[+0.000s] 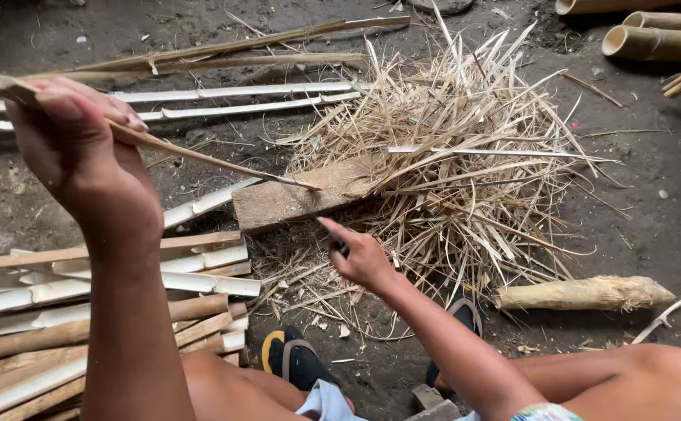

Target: The person sits on the ground and uses a knife to split bamboo poles into thin strips. They repeatedly position each piece on a wooden block, draw the knife along its length to separate layers, and set the finished strips aside.

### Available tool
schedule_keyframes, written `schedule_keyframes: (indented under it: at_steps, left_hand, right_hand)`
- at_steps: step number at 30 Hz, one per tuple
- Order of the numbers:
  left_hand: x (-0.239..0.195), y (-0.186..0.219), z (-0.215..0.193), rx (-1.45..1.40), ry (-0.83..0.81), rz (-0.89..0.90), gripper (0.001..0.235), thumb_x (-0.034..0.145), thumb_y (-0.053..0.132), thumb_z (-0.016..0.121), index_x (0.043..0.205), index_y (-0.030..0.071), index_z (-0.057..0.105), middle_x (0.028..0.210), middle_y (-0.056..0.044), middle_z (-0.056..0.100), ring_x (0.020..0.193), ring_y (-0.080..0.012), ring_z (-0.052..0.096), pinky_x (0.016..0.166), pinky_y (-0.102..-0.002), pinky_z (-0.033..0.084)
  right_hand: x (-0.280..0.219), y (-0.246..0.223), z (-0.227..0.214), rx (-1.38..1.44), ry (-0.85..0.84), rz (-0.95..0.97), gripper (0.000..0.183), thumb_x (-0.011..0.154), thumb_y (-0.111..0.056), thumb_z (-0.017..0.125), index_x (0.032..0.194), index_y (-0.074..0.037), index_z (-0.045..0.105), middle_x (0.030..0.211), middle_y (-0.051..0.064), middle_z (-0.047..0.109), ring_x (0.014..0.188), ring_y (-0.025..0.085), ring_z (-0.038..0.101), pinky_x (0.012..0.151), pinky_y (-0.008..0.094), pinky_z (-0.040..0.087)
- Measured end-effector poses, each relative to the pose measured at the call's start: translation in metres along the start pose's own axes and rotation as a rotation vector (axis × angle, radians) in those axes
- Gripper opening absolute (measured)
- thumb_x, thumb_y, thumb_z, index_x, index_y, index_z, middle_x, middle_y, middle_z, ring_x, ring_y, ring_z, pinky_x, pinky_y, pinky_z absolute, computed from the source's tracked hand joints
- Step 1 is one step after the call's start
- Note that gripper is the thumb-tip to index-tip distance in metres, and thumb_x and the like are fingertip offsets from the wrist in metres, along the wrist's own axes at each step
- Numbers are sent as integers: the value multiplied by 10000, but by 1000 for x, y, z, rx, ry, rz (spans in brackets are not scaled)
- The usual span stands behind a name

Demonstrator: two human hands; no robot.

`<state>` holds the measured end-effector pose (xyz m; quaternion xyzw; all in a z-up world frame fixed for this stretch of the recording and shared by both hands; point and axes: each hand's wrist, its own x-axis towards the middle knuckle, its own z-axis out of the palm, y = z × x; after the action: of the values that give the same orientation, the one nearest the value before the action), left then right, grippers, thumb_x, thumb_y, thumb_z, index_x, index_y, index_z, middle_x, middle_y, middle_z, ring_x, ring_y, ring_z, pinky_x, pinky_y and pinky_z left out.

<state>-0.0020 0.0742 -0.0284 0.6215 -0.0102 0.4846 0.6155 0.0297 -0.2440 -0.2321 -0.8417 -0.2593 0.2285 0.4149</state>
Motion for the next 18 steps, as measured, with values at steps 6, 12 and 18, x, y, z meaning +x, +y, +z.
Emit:
schedule_keyframes:
  at_steps: [6,12,18]
  left_hand:
    - [-1,16,15,52,23,29,283,1221,322,515,1102,68,477,913,-24,534,782,-128,516,724,-269,485]
    - [-27,37,65,223,16,133,284,1218,332,517,1118,70,473,928,-24,554,789,-127,533,713,-268,496]
    - [-33,40,80,239,65,130,297,1207,356,524,1135,72,471,925,-22,560,777,-119,547,678,-273,527]
  right_hand:
    - [37,62,-6,-189,-18,202,562,905,-174,576,1465,-132,563,714,105,706,514,79,544,513,255,435]
    - [-28,-77,-32,125,6,3,634,899,-144,525,1528,-175,453,656,-7,644,416,97,464,362,299,418]
    - [-15,-69,-6,228,86,-6,635,923,-86,521,1546,-162,422,727,17,619,451,87,490,367,269,423]
